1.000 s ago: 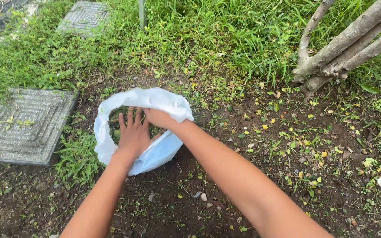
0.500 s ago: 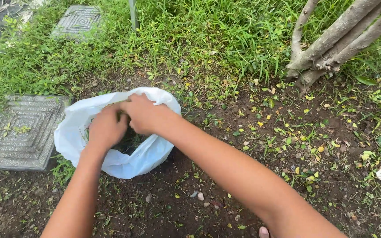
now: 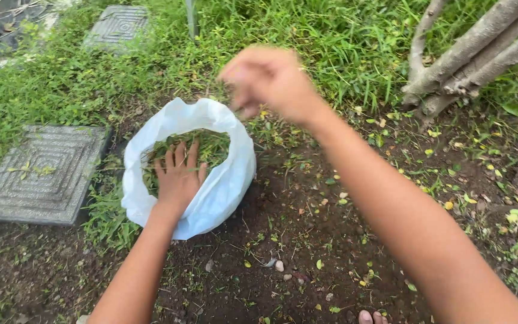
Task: Picking up fallen leaves and weeds from the soil and placing them into a plastic bag.
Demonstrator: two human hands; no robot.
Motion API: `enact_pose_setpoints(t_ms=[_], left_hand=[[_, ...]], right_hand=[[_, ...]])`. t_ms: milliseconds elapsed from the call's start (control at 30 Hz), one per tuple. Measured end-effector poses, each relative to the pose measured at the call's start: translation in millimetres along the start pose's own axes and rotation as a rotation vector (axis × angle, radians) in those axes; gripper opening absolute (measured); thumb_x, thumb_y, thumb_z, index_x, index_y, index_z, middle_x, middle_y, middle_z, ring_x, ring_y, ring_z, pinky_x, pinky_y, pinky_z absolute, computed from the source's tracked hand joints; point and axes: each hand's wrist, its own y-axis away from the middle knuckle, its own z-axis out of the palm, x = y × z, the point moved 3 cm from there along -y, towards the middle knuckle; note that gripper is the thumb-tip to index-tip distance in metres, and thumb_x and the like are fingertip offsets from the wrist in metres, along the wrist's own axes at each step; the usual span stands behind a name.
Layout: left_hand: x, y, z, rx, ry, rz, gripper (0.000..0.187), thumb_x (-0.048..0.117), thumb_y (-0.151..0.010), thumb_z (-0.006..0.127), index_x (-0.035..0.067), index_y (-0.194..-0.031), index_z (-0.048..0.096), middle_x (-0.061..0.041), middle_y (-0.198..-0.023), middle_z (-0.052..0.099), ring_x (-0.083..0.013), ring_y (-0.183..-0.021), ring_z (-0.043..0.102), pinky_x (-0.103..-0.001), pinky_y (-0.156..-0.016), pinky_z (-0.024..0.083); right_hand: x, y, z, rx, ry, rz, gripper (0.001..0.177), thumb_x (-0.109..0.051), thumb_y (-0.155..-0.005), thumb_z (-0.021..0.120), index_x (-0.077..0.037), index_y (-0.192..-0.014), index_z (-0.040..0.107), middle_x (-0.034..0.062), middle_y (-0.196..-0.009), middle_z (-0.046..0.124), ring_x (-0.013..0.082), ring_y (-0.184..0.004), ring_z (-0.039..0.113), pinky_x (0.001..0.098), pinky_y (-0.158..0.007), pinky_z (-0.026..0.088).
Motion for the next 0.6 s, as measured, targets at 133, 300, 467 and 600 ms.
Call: enact_pose_setpoints(t_ms=[133,300,467,600], left_hand=[[-7,-1,2,-0.029,0.049,-0.004,0.066,0.050,-0.102,0.041,0.022,-0.160,0.029,-0.020,-0.159,0.034,-0.0461,-0.142,0.032,-0.072,-0.111,0.020],[-12,-7,6,-0.048,0.065,0.010,0.062,0.050,-0.102,0.042,0.026,-0.159,0.032,-0.019,-0.158,0.035,-0.0430,-0.146,0.031,-0.070,-0.114,0.020],[-16,-10,7,-0.087,0.118,-0.017,0.062,0.050,-0.102,0.042,0.026,-0.158,0.031,-0.018,-0.159,0.032,-0.0439,-0.145,0.030,-0.069,-0.115,0.019],[-18,-13,5,-0.108,0.134,-0.032,0.062,0.050,-0.102,0.041,0.026,-0.158,0.031,-0.018,-0.161,0.030,-0.0444,-0.147,0.028,-0.067,-0.116,0.018]], right_hand=[[104,11,-60,0.312,0.118,0.110,0.020,-0.025,-0.107,0.064,-0.006,-0.105,0.069,0.0035,-0.077,0.067,0.0113,-0.063,0.068,0.0277,-0.053,0.057],[209,72,-60,0.037,0.961,0.091,0.032,-0.022,-0.087,0.076,-0.015,-0.118,0.073,0.0136,-0.115,0.064,0.0323,-0.114,0.059,0.0509,-0.101,0.048],[205,83,-35,-0.012,1.194,0.430,0.034,-0.029,-0.083,0.079,-0.021,-0.117,0.074,0.0089,-0.119,0.057,0.0299,-0.118,0.052,0.0500,-0.103,0.039],[204,73,-30,0.007,1.204,0.428,0.024,-0.027,-0.084,0.080,-0.019,-0.107,0.076,0.0064,-0.117,0.058,0.0279,-0.118,0.053,0.0454,-0.101,0.039]])
